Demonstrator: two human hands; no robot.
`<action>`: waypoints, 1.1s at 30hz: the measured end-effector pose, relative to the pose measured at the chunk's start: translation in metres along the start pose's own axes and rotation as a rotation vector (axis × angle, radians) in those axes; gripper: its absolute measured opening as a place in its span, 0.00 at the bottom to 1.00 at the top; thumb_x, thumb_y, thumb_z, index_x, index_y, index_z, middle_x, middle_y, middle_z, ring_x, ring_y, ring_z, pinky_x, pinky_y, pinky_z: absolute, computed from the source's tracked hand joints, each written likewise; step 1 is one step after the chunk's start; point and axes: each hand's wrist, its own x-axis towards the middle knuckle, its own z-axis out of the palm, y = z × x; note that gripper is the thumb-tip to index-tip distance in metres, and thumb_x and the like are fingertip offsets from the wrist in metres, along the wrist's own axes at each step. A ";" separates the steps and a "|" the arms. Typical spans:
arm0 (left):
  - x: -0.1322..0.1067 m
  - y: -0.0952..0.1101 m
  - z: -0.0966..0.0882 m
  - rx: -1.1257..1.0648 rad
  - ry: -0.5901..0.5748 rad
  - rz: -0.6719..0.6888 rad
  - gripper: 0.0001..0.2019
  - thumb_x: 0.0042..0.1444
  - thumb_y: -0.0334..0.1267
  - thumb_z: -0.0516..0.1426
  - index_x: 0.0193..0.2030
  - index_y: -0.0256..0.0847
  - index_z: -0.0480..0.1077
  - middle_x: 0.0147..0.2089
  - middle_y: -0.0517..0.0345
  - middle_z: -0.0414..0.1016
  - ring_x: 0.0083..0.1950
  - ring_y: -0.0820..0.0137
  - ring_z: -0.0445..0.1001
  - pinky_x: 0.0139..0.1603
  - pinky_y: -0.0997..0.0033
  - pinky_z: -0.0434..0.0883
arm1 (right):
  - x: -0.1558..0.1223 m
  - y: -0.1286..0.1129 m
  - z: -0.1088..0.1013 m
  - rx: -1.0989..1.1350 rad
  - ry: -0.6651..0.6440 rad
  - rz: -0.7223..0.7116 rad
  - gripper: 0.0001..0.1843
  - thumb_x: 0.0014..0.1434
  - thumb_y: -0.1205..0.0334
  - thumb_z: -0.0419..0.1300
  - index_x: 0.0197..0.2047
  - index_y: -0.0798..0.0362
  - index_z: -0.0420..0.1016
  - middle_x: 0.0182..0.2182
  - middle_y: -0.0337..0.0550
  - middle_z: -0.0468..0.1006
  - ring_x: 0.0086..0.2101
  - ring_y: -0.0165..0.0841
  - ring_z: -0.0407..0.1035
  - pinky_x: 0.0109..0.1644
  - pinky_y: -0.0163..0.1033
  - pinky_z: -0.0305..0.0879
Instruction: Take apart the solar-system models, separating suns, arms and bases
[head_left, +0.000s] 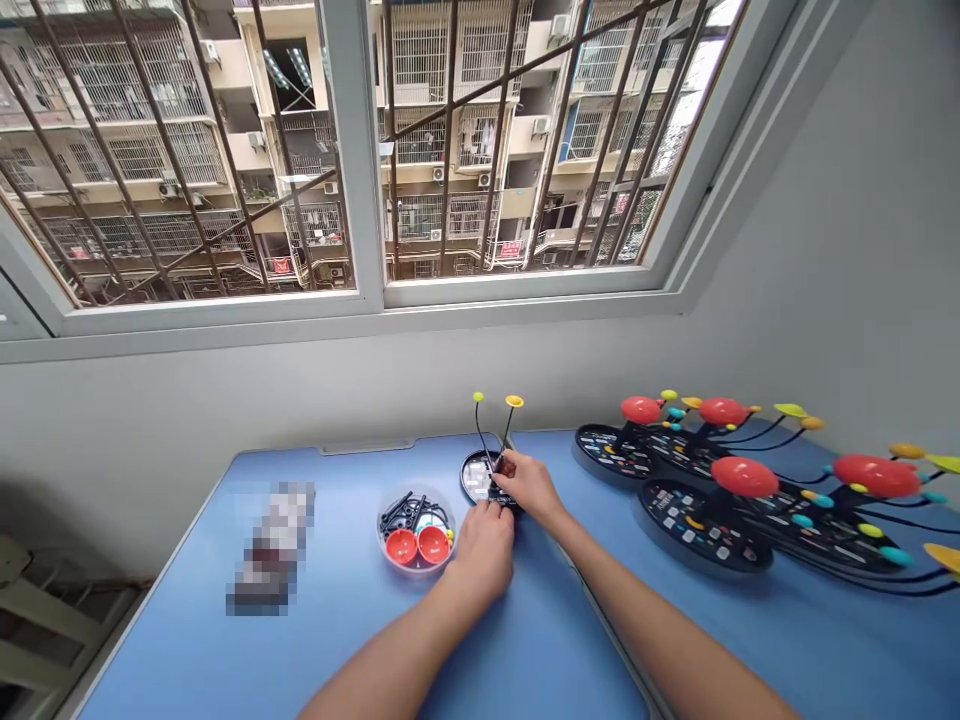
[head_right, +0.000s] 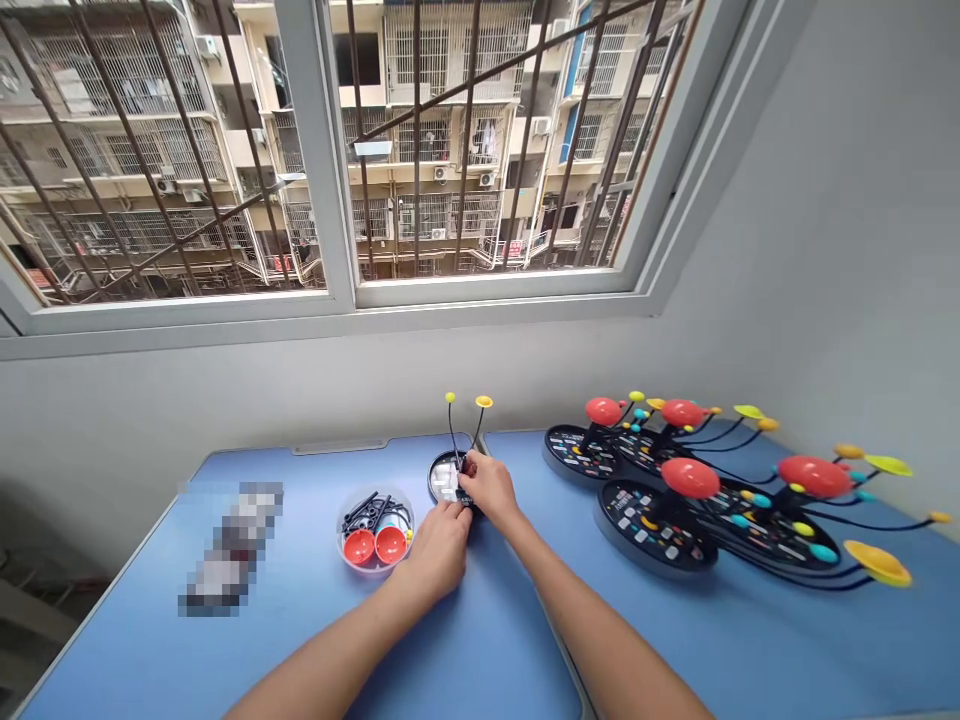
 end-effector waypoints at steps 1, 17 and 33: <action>0.000 0.000 0.000 -0.009 0.002 -0.006 0.18 0.49 0.23 0.44 0.46 0.33 0.65 0.46 0.45 0.69 0.48 0.61 0.64 0.49 0.64 0.63 | 0.000 -0.001 0.001 -0.011 0.003 0.001 0.03 0.42 0.67 0.54 0.21 0.50 0.64 0.18 0.34 0.70 0.22 0.30 0.65 0.28 0.33 0.56; 0.010 -0.002 -0.009 0.008 0.008 -0.030 0.18 0.52 0.25 0.46 0.47 0.33 0.68 0.47 0.40 0.70 0.50 0.58 0.66 0.52 0.59 0.61 | 0.005 -0.040 -0.033 0.093 0.138 -0.036 0.05 0.43 0.62 0.53 0.24 0.51 0.69 0.18 0.37 0.72 0.23 0.31 0.66 0.31 0.35 0.61; -0.057 0.003 -0.057 -1.710 0.181 -0.420 0.17 0.34 0.46 0.64 0.21 0.35 0.63 0.17 0.62 0.63 0.20 0.76 0.63 0.22 0.75 0.60 | -0.134 -0.097 -0.036 0.400 -0.008 -0.222 0.09 0.53 0.57 0.57 0.25 0.50 0.70 0.23 0.38 0.71 0.25 0.30 0.64 0.30 0.34 0.61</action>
